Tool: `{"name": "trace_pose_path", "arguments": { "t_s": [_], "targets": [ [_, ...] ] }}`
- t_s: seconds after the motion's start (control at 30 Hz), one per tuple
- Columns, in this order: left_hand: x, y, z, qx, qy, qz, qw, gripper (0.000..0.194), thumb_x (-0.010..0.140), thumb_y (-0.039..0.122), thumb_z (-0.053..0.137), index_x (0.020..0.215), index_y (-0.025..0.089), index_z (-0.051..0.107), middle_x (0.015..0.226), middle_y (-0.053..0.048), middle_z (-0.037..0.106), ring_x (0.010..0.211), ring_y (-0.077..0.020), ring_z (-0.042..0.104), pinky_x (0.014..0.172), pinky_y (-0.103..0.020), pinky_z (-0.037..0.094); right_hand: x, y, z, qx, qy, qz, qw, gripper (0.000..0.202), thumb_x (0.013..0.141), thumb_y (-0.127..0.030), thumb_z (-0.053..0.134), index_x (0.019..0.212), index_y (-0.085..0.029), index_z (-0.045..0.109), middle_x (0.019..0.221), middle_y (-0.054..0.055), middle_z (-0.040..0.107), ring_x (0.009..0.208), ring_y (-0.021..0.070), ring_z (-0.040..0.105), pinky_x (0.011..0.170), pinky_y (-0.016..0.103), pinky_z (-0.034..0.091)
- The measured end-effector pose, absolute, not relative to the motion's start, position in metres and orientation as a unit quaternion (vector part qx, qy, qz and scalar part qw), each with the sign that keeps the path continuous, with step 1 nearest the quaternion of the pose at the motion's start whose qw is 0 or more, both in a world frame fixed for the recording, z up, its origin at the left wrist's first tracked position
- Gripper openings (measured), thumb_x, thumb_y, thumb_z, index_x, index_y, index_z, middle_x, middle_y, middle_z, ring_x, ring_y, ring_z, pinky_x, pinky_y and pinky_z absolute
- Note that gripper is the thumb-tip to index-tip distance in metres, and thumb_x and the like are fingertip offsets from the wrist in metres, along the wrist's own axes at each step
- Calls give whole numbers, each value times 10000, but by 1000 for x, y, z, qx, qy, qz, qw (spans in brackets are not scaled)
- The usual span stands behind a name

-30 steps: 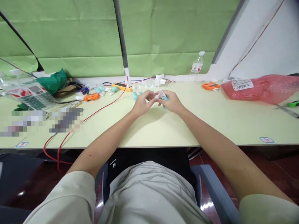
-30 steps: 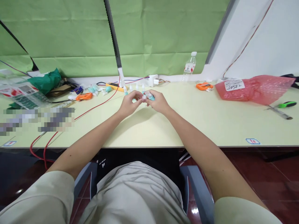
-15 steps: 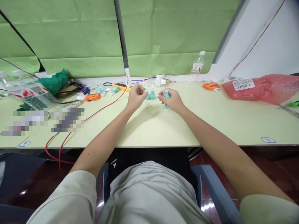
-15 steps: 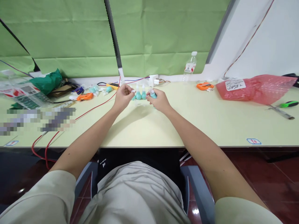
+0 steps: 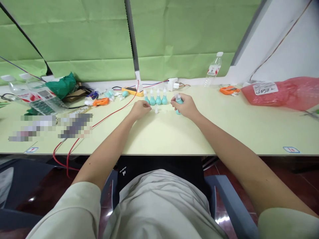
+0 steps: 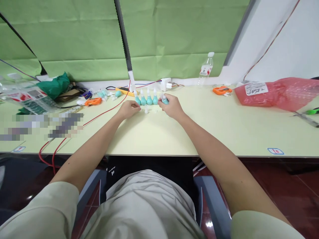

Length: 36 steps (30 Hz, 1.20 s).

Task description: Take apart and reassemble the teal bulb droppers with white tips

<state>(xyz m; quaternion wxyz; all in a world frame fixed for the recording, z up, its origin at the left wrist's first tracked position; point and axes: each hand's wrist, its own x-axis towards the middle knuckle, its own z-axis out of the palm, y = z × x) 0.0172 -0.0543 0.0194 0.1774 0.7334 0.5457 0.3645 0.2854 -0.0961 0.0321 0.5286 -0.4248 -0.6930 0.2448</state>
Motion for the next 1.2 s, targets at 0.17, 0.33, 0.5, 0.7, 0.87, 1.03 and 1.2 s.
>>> {"name": "trace_pose_path", "arguments": {
  "t_s": [0.17,0.33,0.5,0.7,0.87,1.03,1.2],
  "targets": [
    [17,-47,14,740,539,351,195,202,705,301,718,852,166,750,797,-50,723,766,-201,648,729,-305,487,286,-96,31,-418,-700,243,526,109,798,-273,669,841,-172,670,718,10,650,577,140,614,533,257,491],
    [15,-41,8,745,519,358,220,227,726,284,695,896,159,780,810,-46,740,788,-199,670,771,-303,505,285,-97,30,-417,-703,245,520,126,798,-287,666,843,-169,666,720,11,643,573,140,606,536,264,486],
    [19,-41,1,768,511,330,202,175,721,295,717,838,185,784,829,-49,765,829,-221,698,773,-312,522,284,-98,32,-425,-704,243,514,135,795,-297,663,837,-168,661,716,14,640,578,145,604,543,270,486],
    [22,-42,-1,787,501,320,162,181,757,284,680,864,179,782,873,-57,773,858,-222,708,805,-320,533,283,-98,30,-424,-708,241,510,141,792,-305,662,832,-170,665,714,12,640,584,151,611,551,276,484],
    [22,-43,0,794,499,314,151,189,769,282,668,876,175,781,879,-55,771,853,-216,704,809,-315,533,283,-98,30,-426,-708,242,508,136,790,-304,662,822,-171,665,708,12,644,583,155,613,559,283,482],
    [23,-44,1,793,499,311,157,205,770,280,667,901,172,782,891,-52,771,864,-214,700,821,-307,539,283,-99,30,-432,-709,243,502,136,787,-306,659,822,-174,660,696,8,638,584,158,611,561,282,476],
    [24,-46,1,793,498,312,159,205,769,295,664,891,173,774,895,-46,770,869,-214,705,817,-306,531,282,-98,26,-436,-718,234,488,147,797,-319,651,829,-177,666,686,7,637,585,156,607,557,272,466]
  ]
}}
